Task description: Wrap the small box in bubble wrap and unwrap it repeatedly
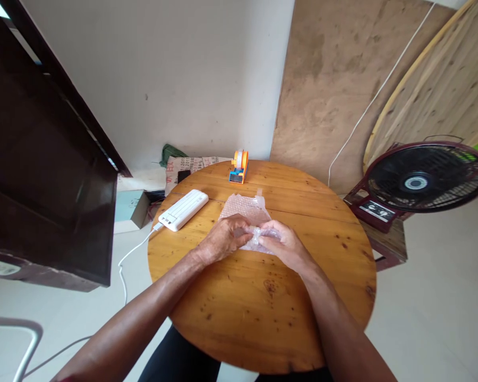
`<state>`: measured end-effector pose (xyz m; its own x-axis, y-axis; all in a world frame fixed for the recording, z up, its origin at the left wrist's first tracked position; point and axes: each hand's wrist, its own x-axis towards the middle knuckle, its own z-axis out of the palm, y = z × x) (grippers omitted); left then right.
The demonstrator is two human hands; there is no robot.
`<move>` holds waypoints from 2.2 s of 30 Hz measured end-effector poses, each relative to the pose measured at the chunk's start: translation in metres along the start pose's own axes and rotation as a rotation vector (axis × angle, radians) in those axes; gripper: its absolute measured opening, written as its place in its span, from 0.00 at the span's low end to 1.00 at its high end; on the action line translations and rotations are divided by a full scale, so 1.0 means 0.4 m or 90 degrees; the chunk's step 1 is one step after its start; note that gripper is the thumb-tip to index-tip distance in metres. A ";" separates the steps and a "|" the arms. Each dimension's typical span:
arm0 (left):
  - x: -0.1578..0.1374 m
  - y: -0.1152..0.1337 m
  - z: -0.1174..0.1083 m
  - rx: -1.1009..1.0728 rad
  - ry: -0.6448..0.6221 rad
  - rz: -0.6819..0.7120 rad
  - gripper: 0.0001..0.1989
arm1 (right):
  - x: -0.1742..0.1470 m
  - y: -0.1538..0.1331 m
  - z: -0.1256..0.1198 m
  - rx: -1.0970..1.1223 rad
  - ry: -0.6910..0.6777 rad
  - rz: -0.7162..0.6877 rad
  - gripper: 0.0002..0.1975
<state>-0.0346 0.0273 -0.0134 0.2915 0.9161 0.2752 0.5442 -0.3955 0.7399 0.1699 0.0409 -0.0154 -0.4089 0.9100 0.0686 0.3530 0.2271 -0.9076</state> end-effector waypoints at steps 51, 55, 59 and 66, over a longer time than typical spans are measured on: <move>0.015 0.001 0.039 -0.279 -0.036 -0.131 0.07 | -0.009 -0.031 0.015 -0.328 0.108 -0.297 0.03; 0.016 0.004 0.034 -0.250 -0.017 -0.142 0.07 | -0.009 -0.032 0.019 -0.429 0.085 -0.319 0.04; -0.007 0.006 -0.012 -0.174 0.023 -0.156 0.11 | -0.010 -0.029 0.021 -0.447 0.094 -0.332 0.05; -0.055 -0.026 -0.072 0.087 -0.026 -0.192 0.17 | -0.016 -0.037 0.021 -0.448 0.089 -0.318 0.06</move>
<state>-0.0694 0.0130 -0.0094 0.1317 0.9909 0.0292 0.7103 -0.1148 0.6945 0.1601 0.0288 -0.0061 -0.5638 0.6709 0.4818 0.6164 0.7300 -0.2953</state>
